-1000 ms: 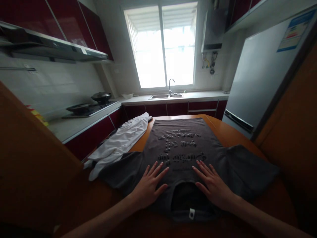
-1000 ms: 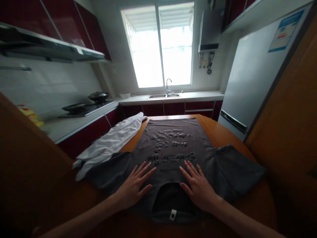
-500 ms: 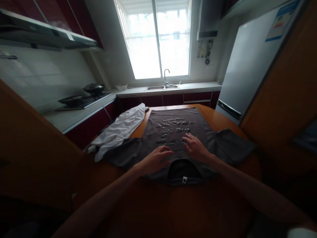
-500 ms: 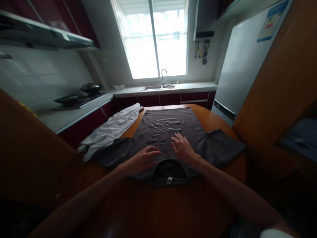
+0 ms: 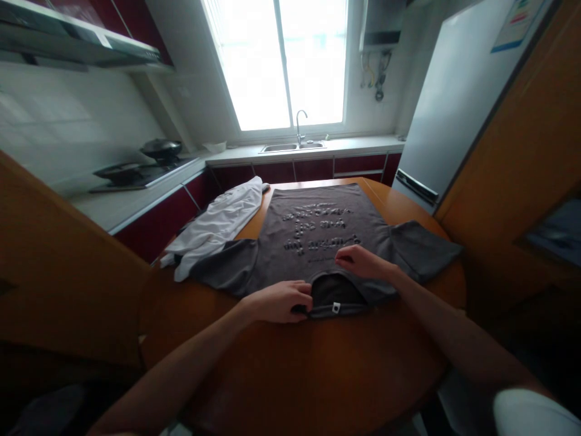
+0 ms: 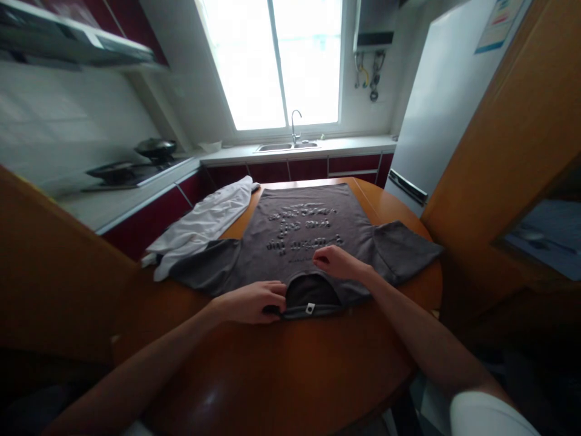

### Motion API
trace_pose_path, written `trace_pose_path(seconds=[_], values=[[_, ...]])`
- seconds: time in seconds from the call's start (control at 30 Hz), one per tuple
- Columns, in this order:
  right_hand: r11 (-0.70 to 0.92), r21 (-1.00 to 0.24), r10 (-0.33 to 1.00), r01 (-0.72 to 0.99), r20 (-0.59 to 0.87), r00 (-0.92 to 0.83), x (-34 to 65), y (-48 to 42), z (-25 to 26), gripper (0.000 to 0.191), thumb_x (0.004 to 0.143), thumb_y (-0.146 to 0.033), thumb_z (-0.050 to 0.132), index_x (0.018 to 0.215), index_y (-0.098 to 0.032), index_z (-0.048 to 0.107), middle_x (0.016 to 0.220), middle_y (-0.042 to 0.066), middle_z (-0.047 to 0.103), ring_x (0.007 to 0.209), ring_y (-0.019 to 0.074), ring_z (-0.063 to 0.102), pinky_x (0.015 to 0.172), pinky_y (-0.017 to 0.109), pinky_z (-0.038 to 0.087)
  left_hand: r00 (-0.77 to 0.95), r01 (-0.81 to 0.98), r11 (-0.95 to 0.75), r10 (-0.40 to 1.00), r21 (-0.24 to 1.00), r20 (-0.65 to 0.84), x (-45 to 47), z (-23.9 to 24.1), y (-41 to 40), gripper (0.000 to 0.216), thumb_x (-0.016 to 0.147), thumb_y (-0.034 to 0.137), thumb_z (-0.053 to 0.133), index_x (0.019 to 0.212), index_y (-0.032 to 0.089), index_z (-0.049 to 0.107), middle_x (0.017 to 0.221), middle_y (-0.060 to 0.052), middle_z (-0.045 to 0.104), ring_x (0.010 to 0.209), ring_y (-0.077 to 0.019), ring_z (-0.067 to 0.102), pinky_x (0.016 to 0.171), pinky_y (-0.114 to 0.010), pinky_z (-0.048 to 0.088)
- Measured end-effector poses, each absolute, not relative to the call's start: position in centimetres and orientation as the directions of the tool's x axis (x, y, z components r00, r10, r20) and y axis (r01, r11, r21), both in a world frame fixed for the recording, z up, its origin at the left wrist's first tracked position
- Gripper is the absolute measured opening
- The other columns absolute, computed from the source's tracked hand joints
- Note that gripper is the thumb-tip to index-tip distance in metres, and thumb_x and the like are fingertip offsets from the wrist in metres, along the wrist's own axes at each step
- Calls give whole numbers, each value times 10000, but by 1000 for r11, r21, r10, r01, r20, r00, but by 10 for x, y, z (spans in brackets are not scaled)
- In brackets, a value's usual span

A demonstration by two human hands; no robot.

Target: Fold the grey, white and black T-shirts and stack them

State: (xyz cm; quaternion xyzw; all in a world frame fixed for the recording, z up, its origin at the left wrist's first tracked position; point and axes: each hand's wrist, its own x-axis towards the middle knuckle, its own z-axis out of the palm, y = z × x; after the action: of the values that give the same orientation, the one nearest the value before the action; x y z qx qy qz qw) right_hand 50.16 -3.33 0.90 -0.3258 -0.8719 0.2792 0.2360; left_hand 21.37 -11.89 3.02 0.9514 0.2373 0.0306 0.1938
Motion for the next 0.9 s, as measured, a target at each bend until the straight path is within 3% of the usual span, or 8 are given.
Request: trace_pose_path(seconds=[0.1, 0.23, 0.33, 0.5, 0.73, 0.9], values=[[651, -611, 703, 451, 259, -663, 498, -35, 7, 283, 934, -275, 536, 707, -145, 645, 624, -38, 543, 607, 99, 409, 576, 225, 310, 877, 462, -816, 480, 346, -39, 219, 34, -125, 147, 834, 174, 706, 956, 253, 684, 1029, -26, 639, 1020, -207, 610, 931, -270, 448], [644, -611, 734, 460, 323, -597, 494, -48, 3, 236, 943, -251, 533, 775, -162, 673, 704, -9, 631, 656, 120, 502, 621, 232, 362, 824, 543, -775, 567, 323, -24, 220, 41, -140, 278, 838, 223, 739, 1103, 261, 664, 1097, -33, 642, 1035, -221, 609, 929, -299, 471], [619, -624, 773, 478, 374, -512, 495, -64, 0, 214, 954, -232, 519, 844, -179, 696, 799, 26, 688, 721, 148, 573, 680, 253, 416, 745, 609, -700, 666, 374, 33, 219, 41, -153, 359, 866, 221, 719, 1211, 284, 639, 1143, -32, 641, 1073, -217, 604, 945, -305, 483], [552, -663, 833, 505, 425, -354, 503, -91, 0, 194, 953, -232, 512, 965, -198, 703, 897, 49, 716, 789, 178, 624, 751, 296, 472, 514, 671, -543, 831, 505, 211, 221, 32, -169, 261, 964, 180, 566, 1195, 274, 642, 1182, -47, 639, 1103, -197, 602, 983, -312, 488], [468, -706, 877, 532, 446, -180, 518, -123, -15, 245, 988, -279, 463, 1022, -209, 695, 946, 81, 700, 872, 223, 640, 809, 354, 523, 345, 694, -495, 866, 523, 361, 208, 15, -174, 220, 972, 166, 515, 1093, 257, 675, 1141, -60, 662, 1069, -201, 634, 958, -332, 533], [508, -623, 849, 595, 478, -224, 518, -145, -31, 200, 957, -246, 529, 1021, -250, 719, 1068, 89, 684, 1039, 257, 616, 923, 418, 514, 335, 707, -487, 869, 513, 363, 203, 4, -174, 252, 938, 209, 630, 1167, 294, 692, 1295, -63, 625, 1225, -243, 578, 1070, -414, 497]])
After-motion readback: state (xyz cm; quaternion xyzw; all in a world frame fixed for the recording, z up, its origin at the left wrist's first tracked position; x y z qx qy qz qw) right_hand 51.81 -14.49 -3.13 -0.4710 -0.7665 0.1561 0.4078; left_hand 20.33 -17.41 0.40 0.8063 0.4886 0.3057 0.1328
